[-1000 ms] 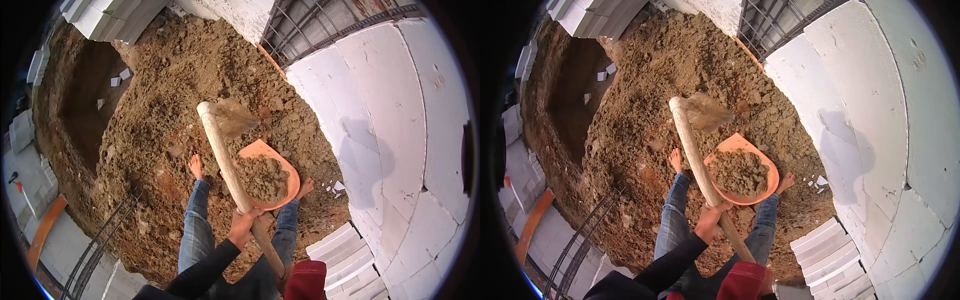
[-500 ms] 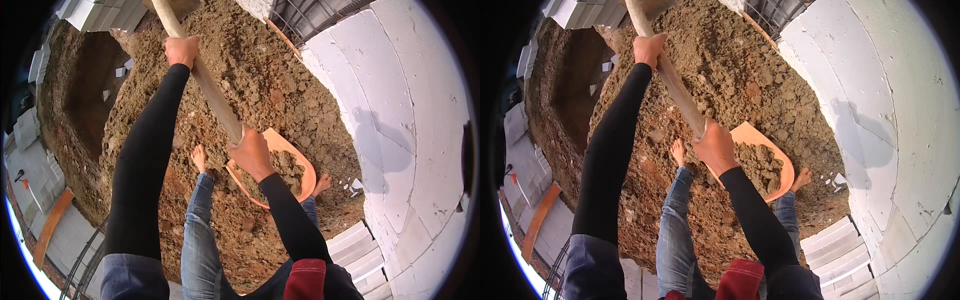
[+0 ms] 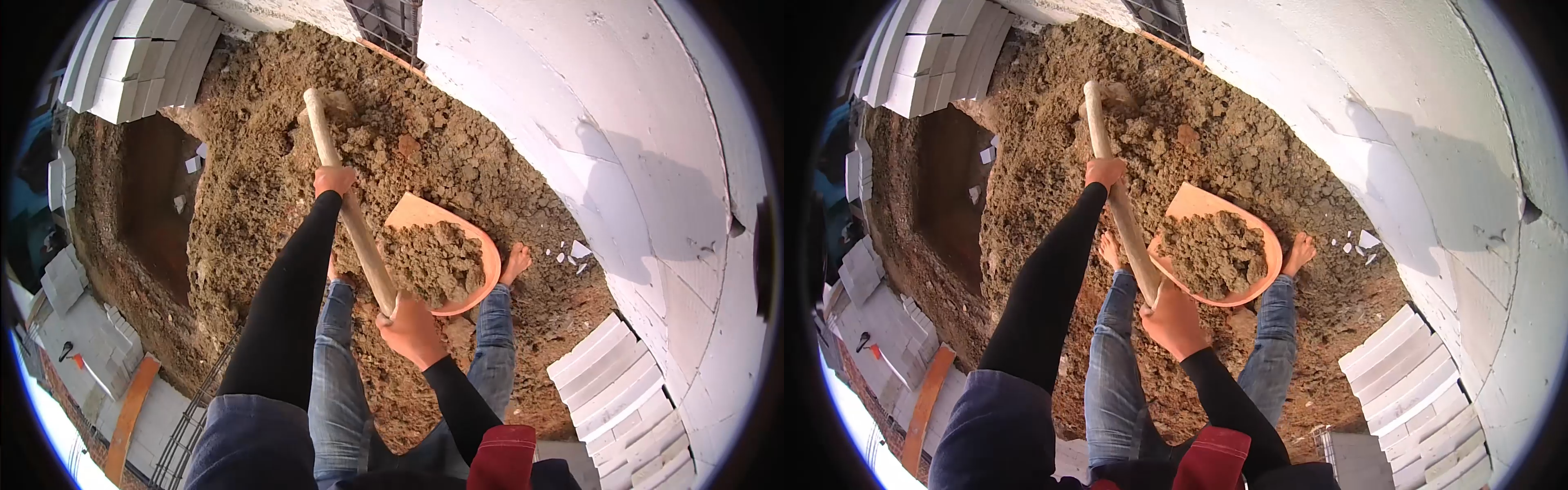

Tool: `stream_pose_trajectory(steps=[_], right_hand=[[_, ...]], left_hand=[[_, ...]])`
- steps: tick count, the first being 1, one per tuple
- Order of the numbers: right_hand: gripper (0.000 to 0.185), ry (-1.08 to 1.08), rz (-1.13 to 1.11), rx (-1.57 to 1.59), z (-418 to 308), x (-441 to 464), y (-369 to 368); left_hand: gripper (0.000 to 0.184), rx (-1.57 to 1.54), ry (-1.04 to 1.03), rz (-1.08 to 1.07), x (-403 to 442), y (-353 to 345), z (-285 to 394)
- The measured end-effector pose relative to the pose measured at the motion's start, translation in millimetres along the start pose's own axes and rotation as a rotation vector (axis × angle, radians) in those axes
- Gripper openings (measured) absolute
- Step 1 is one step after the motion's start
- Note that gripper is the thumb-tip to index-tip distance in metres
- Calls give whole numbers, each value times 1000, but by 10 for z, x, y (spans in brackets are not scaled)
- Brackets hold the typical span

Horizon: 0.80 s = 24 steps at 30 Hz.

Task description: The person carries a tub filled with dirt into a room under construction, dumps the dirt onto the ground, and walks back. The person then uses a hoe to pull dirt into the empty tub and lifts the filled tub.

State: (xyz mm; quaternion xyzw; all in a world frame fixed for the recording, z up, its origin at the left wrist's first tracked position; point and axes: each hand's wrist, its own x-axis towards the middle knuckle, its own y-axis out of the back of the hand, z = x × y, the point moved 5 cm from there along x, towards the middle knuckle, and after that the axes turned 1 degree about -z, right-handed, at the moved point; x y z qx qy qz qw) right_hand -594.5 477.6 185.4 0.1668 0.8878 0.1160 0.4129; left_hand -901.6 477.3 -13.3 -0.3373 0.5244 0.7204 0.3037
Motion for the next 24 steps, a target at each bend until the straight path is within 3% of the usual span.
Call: stream_pose_trajectory(steps=[1,4,7,10,12,14,17,20,24], right_hand=[[44,-147,-173,-11,-25,-40,12],[45,-84,-133,-50,-135,-214,152],[43,-54,-140,-58,-87,-531,913],[40,-191,-204,-149,224,-1414,1508],[36,-356,-261,-200,591,-2143,1736],[38,-441,-296,-182,1072,-2814,1793],[40,-434,-230,-321,1547,-3517,1664],[43,-295,-123,-454,1139,-3123,1494],[50,104,21,-377,881,-1783,665]], left_hand=[[17,-103,40,-75,-65,-25,-168],[13,-408,156,-229,-278,-119,-438],[15,-582,206,-228,-868,-330,-221],[21,-862,226,-99,-2361,-653,51],[24,-988,295,-96,-3136,-1203,-226],[23,-1081,440,-249,-3781,-1819,-578],[18,-1068,638,-403,-4324,-2001,-698],[16,-1105,542,-393,-4037,-1644,-801],[12,-1112,207,-123,-3054,-99,-550]])
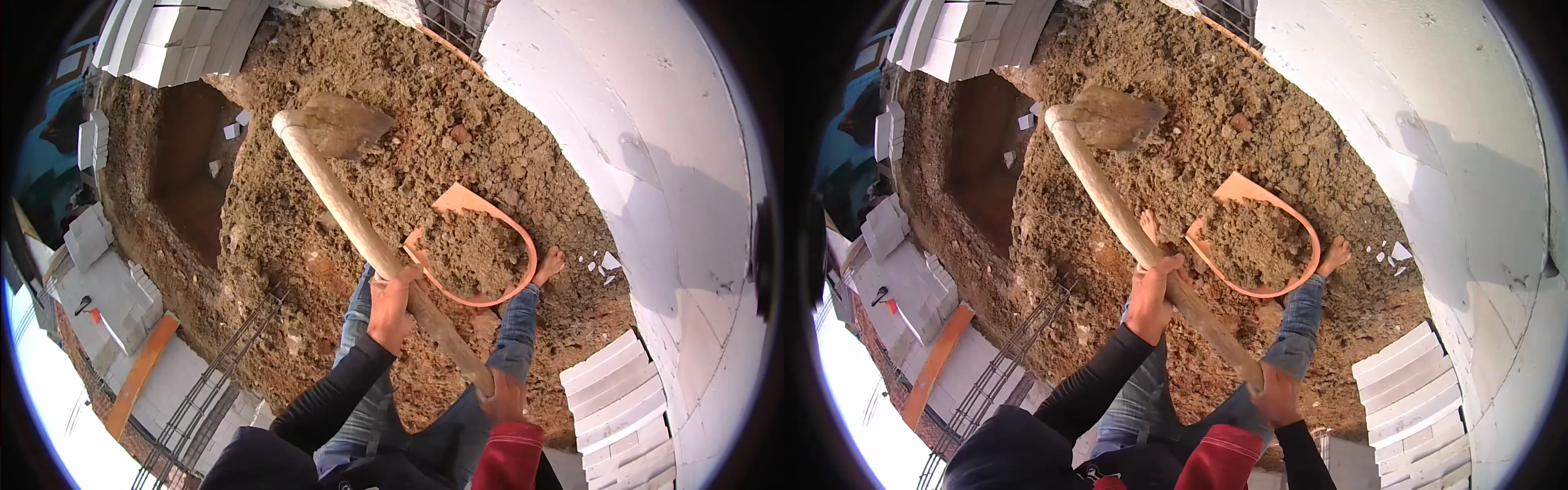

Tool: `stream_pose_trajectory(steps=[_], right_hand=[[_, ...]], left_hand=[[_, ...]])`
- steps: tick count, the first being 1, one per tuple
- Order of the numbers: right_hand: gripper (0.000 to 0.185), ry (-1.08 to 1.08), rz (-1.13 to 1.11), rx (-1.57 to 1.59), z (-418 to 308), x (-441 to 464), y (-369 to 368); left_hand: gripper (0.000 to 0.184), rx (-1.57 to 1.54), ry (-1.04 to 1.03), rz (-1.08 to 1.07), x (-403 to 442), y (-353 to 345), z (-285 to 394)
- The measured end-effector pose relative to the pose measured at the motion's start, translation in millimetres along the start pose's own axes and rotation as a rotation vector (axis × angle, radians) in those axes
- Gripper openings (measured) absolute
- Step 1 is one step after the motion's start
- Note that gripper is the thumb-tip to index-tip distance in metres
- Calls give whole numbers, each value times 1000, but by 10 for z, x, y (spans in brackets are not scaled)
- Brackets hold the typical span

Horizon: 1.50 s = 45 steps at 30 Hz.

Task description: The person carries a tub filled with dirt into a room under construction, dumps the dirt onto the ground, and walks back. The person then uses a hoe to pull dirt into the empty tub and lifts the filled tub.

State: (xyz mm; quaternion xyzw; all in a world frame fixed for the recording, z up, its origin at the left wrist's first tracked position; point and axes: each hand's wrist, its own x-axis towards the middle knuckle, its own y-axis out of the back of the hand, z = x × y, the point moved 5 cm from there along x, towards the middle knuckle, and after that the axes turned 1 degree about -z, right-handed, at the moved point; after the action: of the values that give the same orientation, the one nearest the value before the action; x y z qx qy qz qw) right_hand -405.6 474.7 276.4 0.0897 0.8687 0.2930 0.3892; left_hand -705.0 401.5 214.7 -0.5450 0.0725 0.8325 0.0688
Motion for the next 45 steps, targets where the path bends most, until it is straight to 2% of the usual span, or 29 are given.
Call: stream_pose_trajectory(steps=[1,3,4,5,6,8,10,12,13,14,16,17,18,20,22,24,26,28,29,30,31,34,36,38,39,41,43,44,45], right_hand=[[52,90,34,40,-250,485,-171],[47,126,39,146,-1011,1415,-367],[49,272,115,154,-1422,1809,-366],[37,221,47,240,-1702,2200,-590],[30,275,30,208,-2068,2566,-586],[33,242,-74,214,-2563,3192,-644],[36,221,-106,223,-2675,3516,-661],[39,131,-153,237,-2527,3502,-855],[41,57,-183,232,-2259,3341,-984],[42,-20,-210,229,-1977,3115,-1079],[42,-155,-241,234,-1418,2372,-1176],[42,-173,-259,170,-1262,2158,-1061],[42,-191,-293,113,-1172,1897,-929],[40,-133,-283,49,-1210,1576,-629],[38,-95,-274,-26,-1178,1365,-293],[37,-106,-308,-113,-1062,1058,27],[35,-97,-338,-166,-813,742,463],[35,-117,-373,-219,-507,160,919],[35,-97,-348,-237,-347,-45,1210],[36,-147,-353,-262,-131,-321,1429],[37,-263,-416,-355,77,-586,1639],[38,-260,-242,-313,979,-1341,1760],[36,-272,-246,-269,1253,-1517,1537],[36,-127,-182,-265,1228,-1401,1111],[37,-147,-111,-129,1091,-1214,839],[37,-6,-38,-101,896,-754,115],[42,46,-3,-16,261,-11,-361],[42,139,142,85,-171,388,-414],[40,161,150,103,-538,746,-499]], left_hand=[[14,-53,-71,75,183,206,401],[24,-23,-395,126,393,542,1466],[25,9,-441,182,427,666,1969],[23,15,-627,266,607,866,2433],[20,20,-675,265,823,1058,2861],[21,0,-762,335,1269,1236,3533],[29,60,-856,277,1904,1376,3780],[30,312,-686,320,2549,1331,3476],[27,461,-474,353,2673,1178,3006],[29,454,-369,228,3235,1258,2324],[50,1045,-248,465,3704,1154,993],[42,650,-92,414,3630,1134,468],[41,594,38,296,2758,809,560],[26,618,115,177,2811,911,142],[11,452,205,73,2513,964,-187],[10,190,288,17,2011,840,-541],[8,4,269,111,1240,527,-709],[9,-239,321,-72,806,348,-1269],[9,-288,374,-9,320,140,-1441],[9,-332,402,40,-105,-152,-1535],[9,-375,448,-24,-409,-370,-1827],[10,-506,655,-106,-1053,-684,-2578],[11,-447,668,-113,-1126,-585,-2659],[11,-378,610,-72,-935,-360,-2427],[11,-331,563,-40,-796,-170,-2109],[12,-271,392,-4,-349,283,-1451],[13,-221,161,16,138,631,-552],[11,-145,96,58,380,763,-67],[12,-88,-24,98,543,827,459]])
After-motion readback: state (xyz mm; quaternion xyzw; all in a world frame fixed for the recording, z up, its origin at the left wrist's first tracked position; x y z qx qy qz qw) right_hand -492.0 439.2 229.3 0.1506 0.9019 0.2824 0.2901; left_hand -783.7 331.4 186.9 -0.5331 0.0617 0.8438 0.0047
